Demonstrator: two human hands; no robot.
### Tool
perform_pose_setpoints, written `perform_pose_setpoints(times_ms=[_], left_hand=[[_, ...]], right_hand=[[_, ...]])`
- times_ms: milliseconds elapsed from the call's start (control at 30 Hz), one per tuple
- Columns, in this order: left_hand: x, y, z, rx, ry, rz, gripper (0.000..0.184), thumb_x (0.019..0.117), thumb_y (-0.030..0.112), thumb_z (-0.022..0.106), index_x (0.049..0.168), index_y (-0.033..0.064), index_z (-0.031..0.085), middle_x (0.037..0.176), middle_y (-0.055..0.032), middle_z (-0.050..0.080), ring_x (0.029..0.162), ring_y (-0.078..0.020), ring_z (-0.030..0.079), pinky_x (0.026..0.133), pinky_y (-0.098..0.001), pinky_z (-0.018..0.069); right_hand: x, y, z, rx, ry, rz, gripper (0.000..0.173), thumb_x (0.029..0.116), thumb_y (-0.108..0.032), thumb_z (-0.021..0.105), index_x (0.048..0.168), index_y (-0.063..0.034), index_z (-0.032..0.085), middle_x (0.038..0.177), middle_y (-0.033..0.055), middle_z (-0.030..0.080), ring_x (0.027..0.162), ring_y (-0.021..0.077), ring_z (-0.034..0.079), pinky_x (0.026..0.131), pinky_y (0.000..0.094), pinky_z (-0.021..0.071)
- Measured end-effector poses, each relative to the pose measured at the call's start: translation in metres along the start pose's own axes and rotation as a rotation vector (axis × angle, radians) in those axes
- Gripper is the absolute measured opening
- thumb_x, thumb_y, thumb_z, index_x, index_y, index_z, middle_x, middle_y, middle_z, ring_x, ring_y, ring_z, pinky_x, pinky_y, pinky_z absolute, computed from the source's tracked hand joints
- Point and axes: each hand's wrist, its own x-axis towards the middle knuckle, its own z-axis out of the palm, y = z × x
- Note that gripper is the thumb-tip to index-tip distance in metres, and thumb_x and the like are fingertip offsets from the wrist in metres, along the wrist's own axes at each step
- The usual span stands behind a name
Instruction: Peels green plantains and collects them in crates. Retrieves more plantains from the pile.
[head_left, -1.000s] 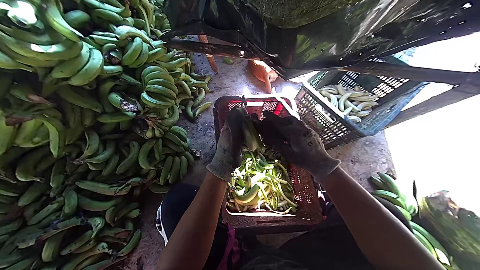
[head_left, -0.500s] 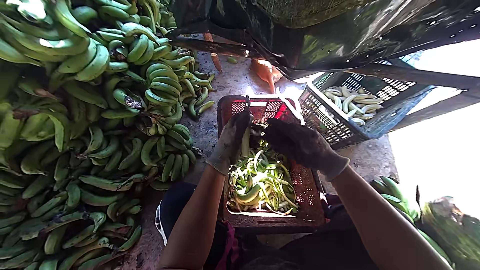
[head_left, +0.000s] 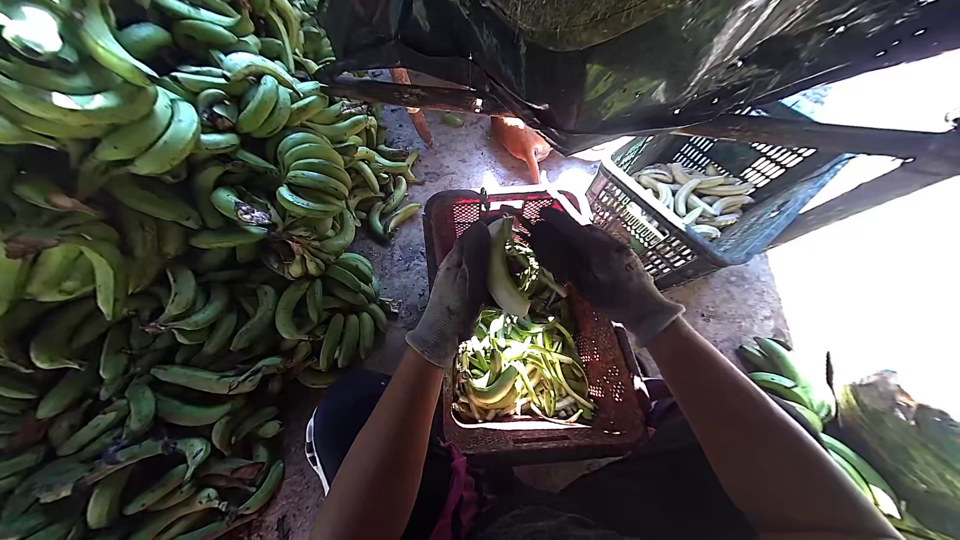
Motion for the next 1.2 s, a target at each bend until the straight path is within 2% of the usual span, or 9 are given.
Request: perform_pose_setpoints(times_ms=[167, 300, 500, 600, 733, 900, 1000, 1067, 1200], left_hand=[[0.008, -0.015, -0.014, -0.204, 0.056, -0.029, 0.038, 0.1075, 0.049, 0.040, 0.131, 0.0261, 0.060, 0.100, 0.0008, 0.068, 0.078, -0.0076, 0.064, 0.062, -0.0255, 0.0552], [0.006, -0.017, -0.015, -0.231, 0.074, -0.052, 0.039, 0.1077, 0.048, 0.039, 0.131, 0.0249, 0.059, 0.097, -0.0001, 0.067, 0.075, -0.0078, 0.063, 0.061, -0.0260, 0.0539], [-0.008, 0.002, -0.002, -0.080, 0.058, 0.021, 0.036, 0.1087, 0.042, 0.040, 0.138, 0.0291, 0.058, 0.100, -0.0007, 0.068, 0.076, -0.0090, 0.064, 0.061, -0.0269, 0.0550], [-0.005, -0.004, -0.005, 0.041, 0.128, -0.010, 0.040, 0.1079, 0.051, 0.038, 0.139, 0.0335, 0.056, 0.096, -0.0024, 0.068, 0.068, -0.0115, 0.062, 0.054, -0.0289, 0.0531], [0.006, -0.012, 0.006, 0.232, 0.112, -0.094, 0.047, 0.1076, 0.053, 0.037, 0.147, 0.0302, 0.051, 0.121, -0.0083, 0.067, 0.100, -0.0211, 0.067, 0.083, -0.0489, 0.0565], [0.011, -0.047, 0.028, 0.030, -0.163, -0.204, 0.047, 0.1086, 0.049, 0.038, 0.146, 0.0222, 0.049, 0.120, -0.0091, 0.068, 0.095, -0.0222, 0.071, 0.078, -0.0456, 0.0618], [0.009, -0.084, 0.029, 0.545, -0.379, -0.269, 0.044, 0.1072, 0.040, 0.047, 0.134, 0.0073, 0.058, 0.108, -0.0195, 0.068, 0.091, -0.0332, 0.068, 0.079, -0.0549, 0.0549], [0.002, -0.117, 0.041, 1.042, -0.753, -0.505, 0.050, 0.1055, 0.042, 0.047, 0.137, 0.0045, 0.057, 0.123, -0.0253, 0.064, 0.116, -0.0423, 0.062, 0.097, -0.0641, 0.0464], [-0.048, -0.207, 0.081, 1.514, -0.836, -0.831, 0.070, 0.0867, 0.055, 0.067, 0.128, -0.0015, 0.064, 0.138, -0.0285, 0.056, 0.133, -0.0481, 0.047, 0.109, -0.0725, 0.0309]], right_hand=[[-0.001, 0.020, -0.006, 0.060, -0.010, -0.155, 0.052, 0.1018, -0.035, 0.058, 0.152, -0.0234, 0.050, 0.122, 0.0084, 0.069, 0.112, 0.0257, 0.066, 0.097, 0.0521, 0.0527], [-0.009, 0.006, -0.002, 0.058, -0.139, -0.380, 0.062, 0.0906, -0.048, 0.068, 0.149, -0.0301, 0.055, 0.111, 0.0061, 0.070, 0.100, 0.0208, 0.067, 0.085, 0.0460, 0.0567], [0.020, 0.021, -0.002, -0.027, 0.030, -0.064, 0.060, 0.0959, -0.044, 0.065, 0.152, -0.0306, 0.049, 0.122, 0.0144, 0.069, 0.111, 0.0329, 0.066, 0.094, 0.0594, 0.0529], [0.023, 0.028, -0.010, 0.274, 0.110, 0.068, 0.048, 0.1040, -0.032, 0.057, 0.148, -0.0146, 0.047, 0.119, 0.0072, 0.067, 0.103, 0.0140, 0.066, 0.089, 0.0373, 0.0571], [0.010, -0.007, 0.002, 0.513, -0.001, 0.170, 0.070, 0.0864, -0.033, 0.080, 0.148, -0.0197, 0.049, 0.111, 0.0043, 0.071, 0.095, 0.0137, 0.070, 0.083, 0.0396, 0.0610], [0.001, 0.005, 0.048, 0.464, -0.303, 0.381, 0.073, 0.0907, -0.029, 0.078, 0.154, -0.0231, 0.041, 0.108, 0.0140, 0.071, 0.087, 0.0262, 0.071, 0.074, 0.0499, 0.0602], [-0.001, 0.056, 0.030, 0.991, -0.144, 0.530, 0.033, 0.1047, -0.029, 0.056, 0.129, -0.0064, 0.057, 0.091, 0.0070, 0.067, 0.073, 0.0153, 0.066, 0.065, 0.0347, 0.0592], [-0.001, 0.091, -0.002, 1.338, 0.148, 0.489, 0.034, 0.1103, -0.037, 0.036, 0.114, -0.0113, 0.058, 0.089, -0.0012, 0.066, 0.080, 0.0093, 0.064, 0.073, 0.0307, 0.0577], [-0.001, 0.107, -0.057, 1.589, 0.632, 0.564, 0.038, 0.1093, -0.045, 0.027, 0.129, -0.0168, 0.045, 0.113, 0.0026, 0.062, 0.103, 0.0161, 0.065, 0.084, 0.0398, 0.0575]])
